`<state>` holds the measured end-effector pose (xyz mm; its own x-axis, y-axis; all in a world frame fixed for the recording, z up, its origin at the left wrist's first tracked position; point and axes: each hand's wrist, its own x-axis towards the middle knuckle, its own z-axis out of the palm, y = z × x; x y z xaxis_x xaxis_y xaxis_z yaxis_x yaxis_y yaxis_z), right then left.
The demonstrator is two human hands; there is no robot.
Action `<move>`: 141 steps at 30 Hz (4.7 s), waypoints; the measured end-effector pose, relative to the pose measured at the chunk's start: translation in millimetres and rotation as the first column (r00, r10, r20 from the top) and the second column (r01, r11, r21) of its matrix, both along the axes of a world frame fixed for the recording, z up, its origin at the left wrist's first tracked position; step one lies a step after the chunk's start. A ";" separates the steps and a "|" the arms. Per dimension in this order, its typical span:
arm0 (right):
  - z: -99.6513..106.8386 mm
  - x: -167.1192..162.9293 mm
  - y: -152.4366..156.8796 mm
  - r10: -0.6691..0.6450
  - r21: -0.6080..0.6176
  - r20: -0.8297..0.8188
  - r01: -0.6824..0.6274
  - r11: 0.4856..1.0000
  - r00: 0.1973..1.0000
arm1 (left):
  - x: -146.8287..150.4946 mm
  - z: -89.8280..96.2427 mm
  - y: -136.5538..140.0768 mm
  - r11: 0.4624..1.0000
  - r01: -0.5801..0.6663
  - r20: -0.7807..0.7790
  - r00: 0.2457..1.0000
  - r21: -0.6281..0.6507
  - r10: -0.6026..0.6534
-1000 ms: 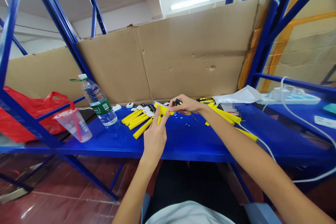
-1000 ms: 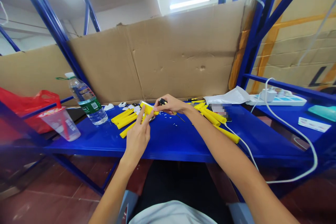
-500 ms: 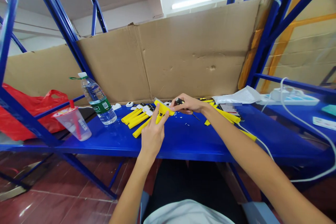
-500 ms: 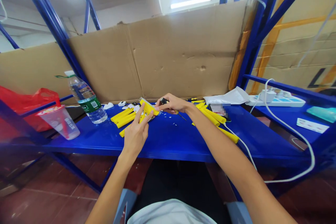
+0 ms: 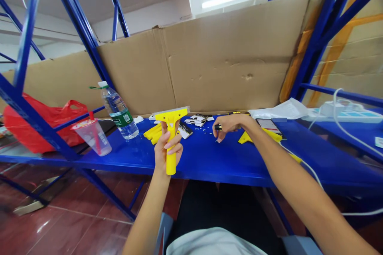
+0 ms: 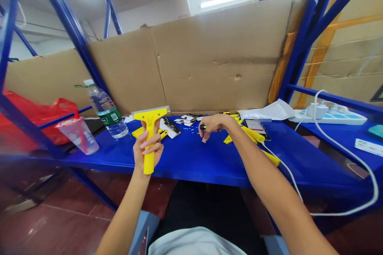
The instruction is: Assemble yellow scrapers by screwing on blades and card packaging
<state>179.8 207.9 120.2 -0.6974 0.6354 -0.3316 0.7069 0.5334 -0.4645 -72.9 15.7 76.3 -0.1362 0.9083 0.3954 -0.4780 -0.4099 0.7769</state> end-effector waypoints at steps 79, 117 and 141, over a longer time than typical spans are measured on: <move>-2.7 -43.5 -20.7 0.184 0.255 -0.670 -0.009 0.967 0.719 | 18.9 -23.0 33.6 0.886 0.307 0.440 0.888 -0.347 -0.135; -0.2 -39.0 -25.7 -0.233 -0.326 -0.669 0.004 0.945 0.706 | 20.9 -16.1 25.4 0.858 0.380 0.485 0.855 -0.346 -0.183; -19.7 -11.1 10.3 -0.009 0.156 0.079 -0.004 0.988 0.997 | 20.0 -17.7 23.4 0.946 0.269 0.551 0.824 -0.180 -0.130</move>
<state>168.6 218.2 100.5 -0.6713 0.6854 -0.2821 0.7395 0.5933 -0.3181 -52.8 39.2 58.5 -0.0645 0.9944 0.0840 -0.8912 -0.0952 0.4436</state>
